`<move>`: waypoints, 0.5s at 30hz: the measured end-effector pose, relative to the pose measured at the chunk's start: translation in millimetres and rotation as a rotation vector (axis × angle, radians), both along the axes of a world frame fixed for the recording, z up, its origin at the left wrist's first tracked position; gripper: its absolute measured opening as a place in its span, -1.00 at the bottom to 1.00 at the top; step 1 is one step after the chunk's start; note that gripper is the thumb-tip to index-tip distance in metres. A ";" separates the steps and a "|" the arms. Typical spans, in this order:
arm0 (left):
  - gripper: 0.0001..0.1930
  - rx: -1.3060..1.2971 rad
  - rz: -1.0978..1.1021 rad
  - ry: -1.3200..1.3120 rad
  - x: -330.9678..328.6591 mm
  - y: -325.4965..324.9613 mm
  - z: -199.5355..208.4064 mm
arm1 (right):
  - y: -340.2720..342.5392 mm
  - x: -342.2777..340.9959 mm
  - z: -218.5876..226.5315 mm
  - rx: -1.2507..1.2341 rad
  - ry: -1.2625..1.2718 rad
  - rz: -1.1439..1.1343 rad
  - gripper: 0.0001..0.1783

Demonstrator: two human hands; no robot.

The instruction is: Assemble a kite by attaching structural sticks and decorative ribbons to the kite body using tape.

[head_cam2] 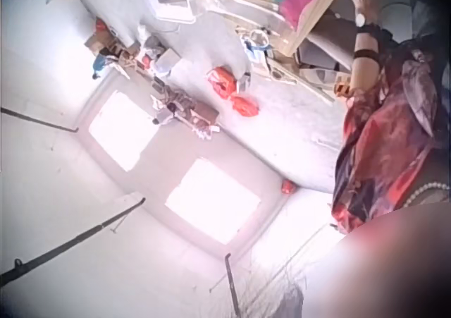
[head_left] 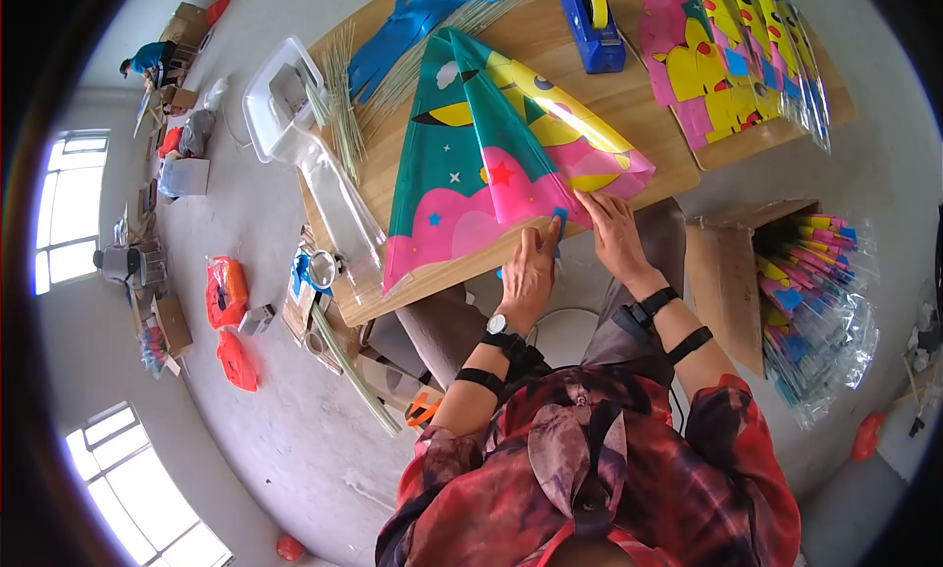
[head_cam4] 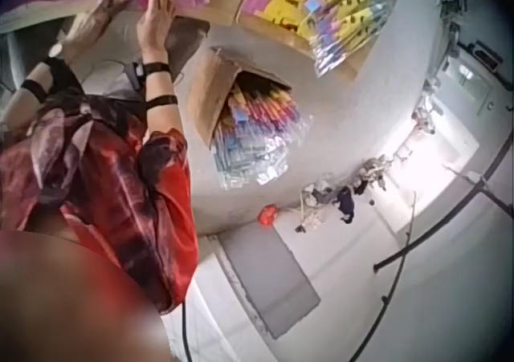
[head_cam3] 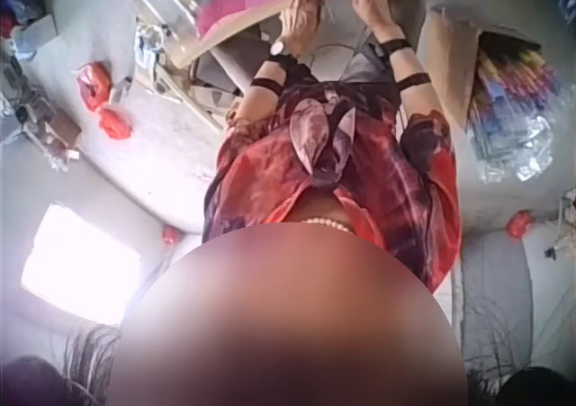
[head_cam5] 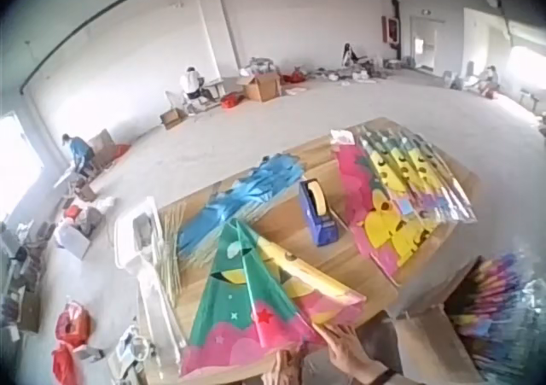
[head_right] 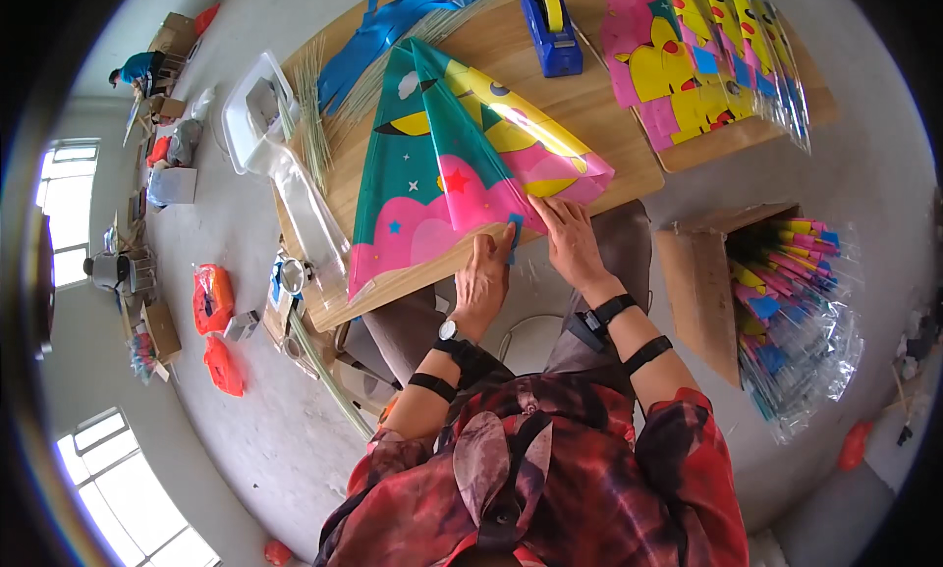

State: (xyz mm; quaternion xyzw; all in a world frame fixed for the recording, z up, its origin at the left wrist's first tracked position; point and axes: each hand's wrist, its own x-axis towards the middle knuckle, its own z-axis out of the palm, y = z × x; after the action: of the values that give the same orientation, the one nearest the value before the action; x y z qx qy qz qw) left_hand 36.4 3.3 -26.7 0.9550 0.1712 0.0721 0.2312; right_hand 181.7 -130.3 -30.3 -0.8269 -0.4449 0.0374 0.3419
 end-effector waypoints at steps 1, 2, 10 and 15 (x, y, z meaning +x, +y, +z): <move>-0.28 0.000 0.000 0.000 -0.3 0.2 -0.8 | 0.1 -0.2 -0.2 -0.003 -0.006 -0.002 -0.29; -0.28 0.002 -0.002 0.000 -0.5 0.6 -1.6 | 0.4 -0.1 -0.4 -0.003 -0.006 -0.002 -0.29; -0.30 0.009 -0.014 -0.005 0.9 1.1 -1.1 | -0.7 0.6 -1.2 0.006 -0.012 0.003 -0.29; -0.30 0.003 -0.028 0.022 0.9 1.8 -0.6 | -0.5 1.7 1.0 0.010 0.010 0.009 -0.35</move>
State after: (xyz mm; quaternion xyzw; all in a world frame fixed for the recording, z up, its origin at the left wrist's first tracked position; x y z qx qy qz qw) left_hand 37.3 5.1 -27.3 0.9584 0.1602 0.0587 0.2286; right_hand 183.5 -130.8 -29.3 -0.8229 -0.4470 0.0408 0.3484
